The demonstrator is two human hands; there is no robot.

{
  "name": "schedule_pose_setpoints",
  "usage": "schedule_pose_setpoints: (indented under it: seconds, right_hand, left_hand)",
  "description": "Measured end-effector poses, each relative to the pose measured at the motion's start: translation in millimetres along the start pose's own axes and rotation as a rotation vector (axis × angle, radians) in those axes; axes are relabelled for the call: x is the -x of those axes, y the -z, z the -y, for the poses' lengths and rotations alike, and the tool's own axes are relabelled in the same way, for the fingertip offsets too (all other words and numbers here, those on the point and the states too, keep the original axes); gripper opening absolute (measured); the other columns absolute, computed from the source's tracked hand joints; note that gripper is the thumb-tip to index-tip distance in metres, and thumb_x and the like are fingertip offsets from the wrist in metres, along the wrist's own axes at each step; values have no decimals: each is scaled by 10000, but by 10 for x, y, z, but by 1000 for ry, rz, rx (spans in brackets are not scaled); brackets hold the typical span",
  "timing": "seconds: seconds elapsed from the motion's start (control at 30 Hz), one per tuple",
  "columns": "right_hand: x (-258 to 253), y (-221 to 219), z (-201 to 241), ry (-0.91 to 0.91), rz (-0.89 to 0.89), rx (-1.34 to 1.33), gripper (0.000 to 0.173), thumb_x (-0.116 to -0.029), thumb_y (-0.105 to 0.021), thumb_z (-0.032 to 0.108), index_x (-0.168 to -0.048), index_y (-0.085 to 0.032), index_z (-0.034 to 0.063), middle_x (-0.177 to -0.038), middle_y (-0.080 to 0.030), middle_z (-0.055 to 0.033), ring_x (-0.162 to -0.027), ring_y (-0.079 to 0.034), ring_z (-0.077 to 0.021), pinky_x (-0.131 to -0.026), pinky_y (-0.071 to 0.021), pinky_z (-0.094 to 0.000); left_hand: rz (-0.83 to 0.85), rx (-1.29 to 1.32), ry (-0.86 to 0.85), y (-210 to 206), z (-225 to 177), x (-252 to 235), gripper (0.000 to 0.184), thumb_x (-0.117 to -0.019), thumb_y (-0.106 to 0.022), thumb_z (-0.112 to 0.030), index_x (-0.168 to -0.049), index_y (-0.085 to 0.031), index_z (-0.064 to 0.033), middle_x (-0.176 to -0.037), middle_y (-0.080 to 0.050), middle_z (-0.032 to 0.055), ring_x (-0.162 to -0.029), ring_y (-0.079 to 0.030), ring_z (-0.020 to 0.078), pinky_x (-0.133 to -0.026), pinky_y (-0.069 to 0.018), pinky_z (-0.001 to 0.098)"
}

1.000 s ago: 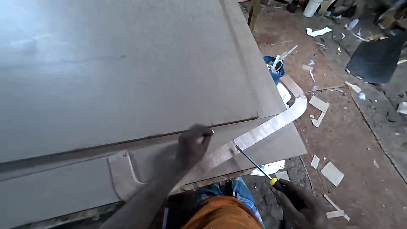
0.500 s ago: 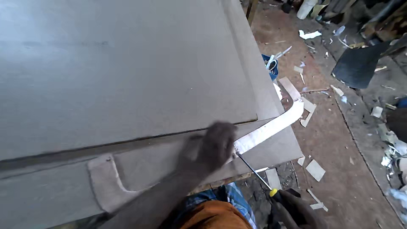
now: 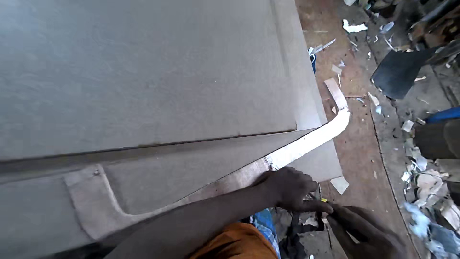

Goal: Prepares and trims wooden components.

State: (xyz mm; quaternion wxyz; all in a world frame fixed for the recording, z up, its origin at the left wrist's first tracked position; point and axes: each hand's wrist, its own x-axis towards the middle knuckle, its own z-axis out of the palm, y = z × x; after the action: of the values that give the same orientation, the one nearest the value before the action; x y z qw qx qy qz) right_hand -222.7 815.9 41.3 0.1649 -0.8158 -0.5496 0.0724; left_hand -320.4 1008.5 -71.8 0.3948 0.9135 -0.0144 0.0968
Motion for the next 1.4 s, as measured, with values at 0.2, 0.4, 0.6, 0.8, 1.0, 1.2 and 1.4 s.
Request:
schedule_pose_setpoints:
  seconds: [0.2,0.4,0.6,0.8,1.0,1.2,1.4]
  right_hand:
    - [-197,136,-96,95,46,70,254,-899,-725,301,-1126,-805,219,-1025,-757,-37,-911,-718,-134,-754,-610,-319]
    - [-445,281,-129,212,107,146,243,-911,-711,315,-1130,-802,259,-977,-751,-21,-873,-705,-144,-720,-587,-331]
    - [-702,479,-94,295,212,228,248,-927,-696,329,-1149,-797,290,-969,-751,-27,-845,-699,-176,-693,-571,-375]
    - [-970,644,-51,379,346,269,251,-934,-711,299,-1167,-789,246,-974,-736,-69,-844,-686,-228,-700,-558,-411]
    - [-1088,677,-19,392,425,272,263,-941,-721,263,-1194,-779,223,-983,-738,-119,-847,-693,-266,-715,-560,-429]
    - [-1211,727,1,404,479,287,260,-943,-722,271,-1192,-780,221,-983,-741,-115,-839,-692,-271,-704,-550,-430]
    - [-1392,764,97,423,582,309,270,-965,-690,247,-1214,-766,176,-978,-727,-152,-828,-691,-310,-685,-554,-462]
  left_hand:
    - [-211,-8,-113,-116,125,9,598,-959,-520,-692,-853,-683,-126,-713,-619,10,-691,-652,182,-604,-546,389]
    - [-306,50,-139,-63,144,16,580,-976,-521,-667,-850,-690,-127,-694,-607,-5,-674,-636,155,-596,-535,355]
    - [-348,182,-144,-24,161,-3,539,-1018,-515,-592,-913,-715,-101,-749,-651,2,-726,-661,142,-636,-557,341]
    - [-427,193,-141,-22,170,-12,491,-1024,-544,-546,-944,-716,-94,-770,-657,8,-733,-657,138,-649,-558,330]
    - [-496,129,-157,-20,225,-34,463,-1035,-543,-517,-927,-708,-98,-747,-640,10,-692,-635,146,-601,-526,313]
    - [-502,153,-142,-20,228,-51,450,-1044,-539,-495,-920,-703,-95,-742,-644,12,-691,-647,145,-614,-542,317]
    - [-548,229,-102,-39,236,-63,451,-1043,-546,-488,-872,-692,-98,-723,-630,8,-665,-635,136,-584,-531,313]
